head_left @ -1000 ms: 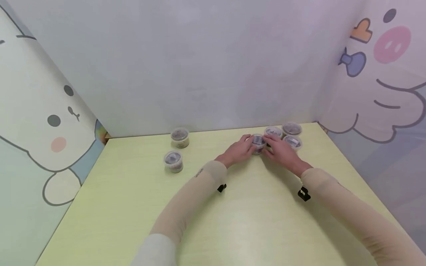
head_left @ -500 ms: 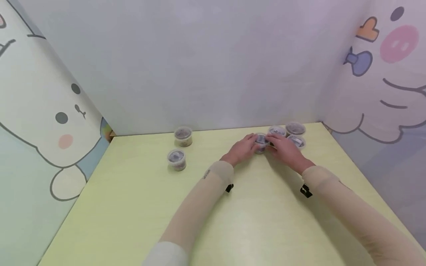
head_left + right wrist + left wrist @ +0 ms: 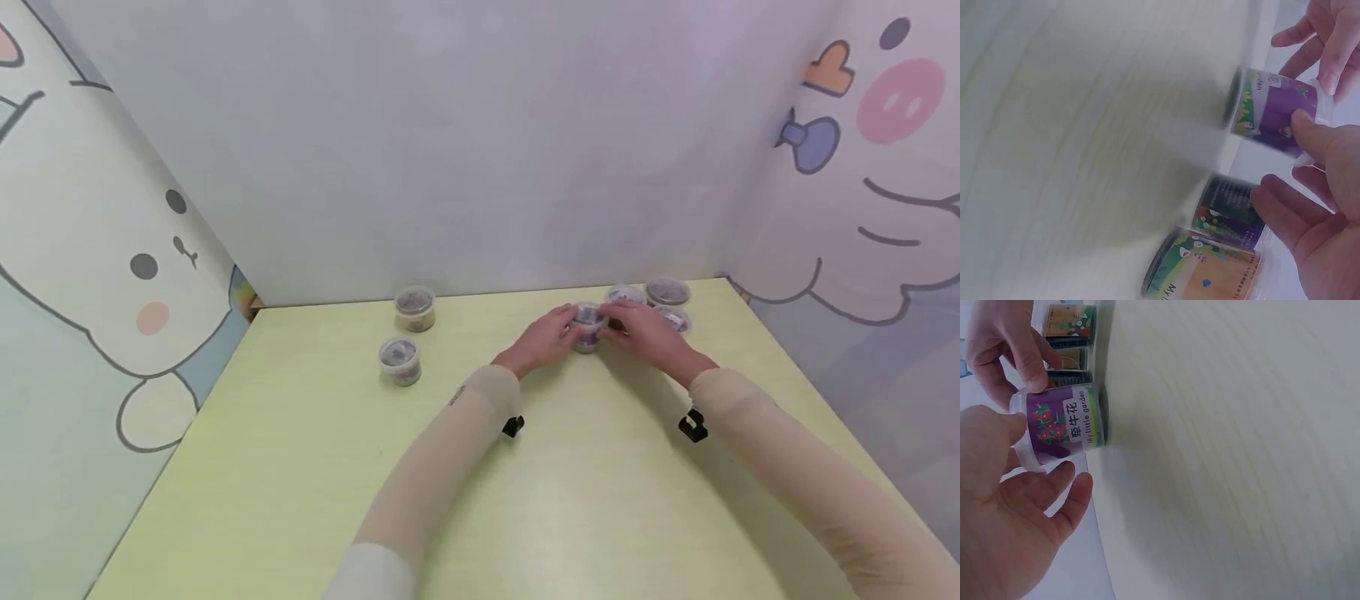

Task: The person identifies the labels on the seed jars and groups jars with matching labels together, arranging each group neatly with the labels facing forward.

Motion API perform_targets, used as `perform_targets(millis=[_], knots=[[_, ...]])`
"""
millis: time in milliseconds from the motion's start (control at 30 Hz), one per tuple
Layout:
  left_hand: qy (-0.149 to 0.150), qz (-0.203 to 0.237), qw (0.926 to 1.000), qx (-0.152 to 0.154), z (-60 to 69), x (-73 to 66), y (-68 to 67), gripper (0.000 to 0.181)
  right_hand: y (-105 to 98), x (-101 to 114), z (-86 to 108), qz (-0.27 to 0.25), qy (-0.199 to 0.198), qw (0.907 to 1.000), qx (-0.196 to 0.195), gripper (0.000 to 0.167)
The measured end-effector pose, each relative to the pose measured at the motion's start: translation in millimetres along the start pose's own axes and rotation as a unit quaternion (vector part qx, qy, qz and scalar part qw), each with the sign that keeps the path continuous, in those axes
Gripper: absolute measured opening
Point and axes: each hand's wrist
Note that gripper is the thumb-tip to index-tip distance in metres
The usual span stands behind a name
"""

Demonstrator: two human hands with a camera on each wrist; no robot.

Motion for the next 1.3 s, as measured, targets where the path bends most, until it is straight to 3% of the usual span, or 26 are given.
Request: perform_targets(millis=[133, 267, 333, 467, 567, 700, 733, 967, 1100, 1300], knots=[[0.01, 0.115, 0.9915, -0.059, 9.0, 3.0, -0.2, 0.051, -0.4, 3.8, 2.9, -0.077, 0.015, 0.9969, -0.008, 0.045], [-0.007, 0.183, 0.9785, -0.094, 16.1, 2.2, -2.7, 0.051, -2.2, 13.8, 6.3, -0.191, 0.051, 0.9803, 0.002, 0.054], [-0.014, 0.219, 0.9699, -0.105, 18.4, 0.0, -5.5, 0.051, -4.5, 19.8, 7.0, -0.257, 0.082, 0.9628, 0.021, 0.06], [-0.008, 0.294, 0.9461, -0.136, 19.7, -2.8, -11.7, 0.045, -10.0, 32.0, 3.4, -0.378, 0.155, 0.9109, 0.059, 0.071], [-0.006, 0.321, 0.9335, -0.159, 20.3, -2.8, -15.1, 0.042, -11.3, 40.6, -1.9, -0.438, 0.197, 0.8724, 0.09, 0.077], [-0.015, 0.33, 0.9297, -0.162, 25.7, -3.9, -21.2, 0.043, -12.5, 53.3, -3.7, -0.482, 0.22, 0.8363, 0.142, 0.079], [-0.017, 0.332, 0.9295, -0.159, 28.4, -4.2, -23.6, 0.043, -13.2, 57.1, -3.1, -0.488, 0.218, 0.831, 0.152, 0.078], [-0.028, 0.335, 0.9297, -0.15, 59.7, -2.9, -49.8, 0.045, -14.3, 86.2, -4.7, -0.531, 0.195, 0.803, 0.188, 0.074], [-0.03, 0.334, 0.9297, -0.153, 78.9, -4.9, -62.8, 0.044, -15.3, 100.2, -8.9, -0.54, 0.191, 0.7944, 0.203, 0.075], [-0.02, 0.356, 0.9192, -0.168, 92.5, -8.1, -75.9, 0.042, -16.9, 115.9, -16.2, -0.576, 0.205, 0.7574, 0.23, 0.068]])
Point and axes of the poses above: each hand's wrist, its own z-axis away from the middle knuckle, its own y-axis out of the palm, x = y × z, and after that the axes turned 11 degrees about y, right-handed
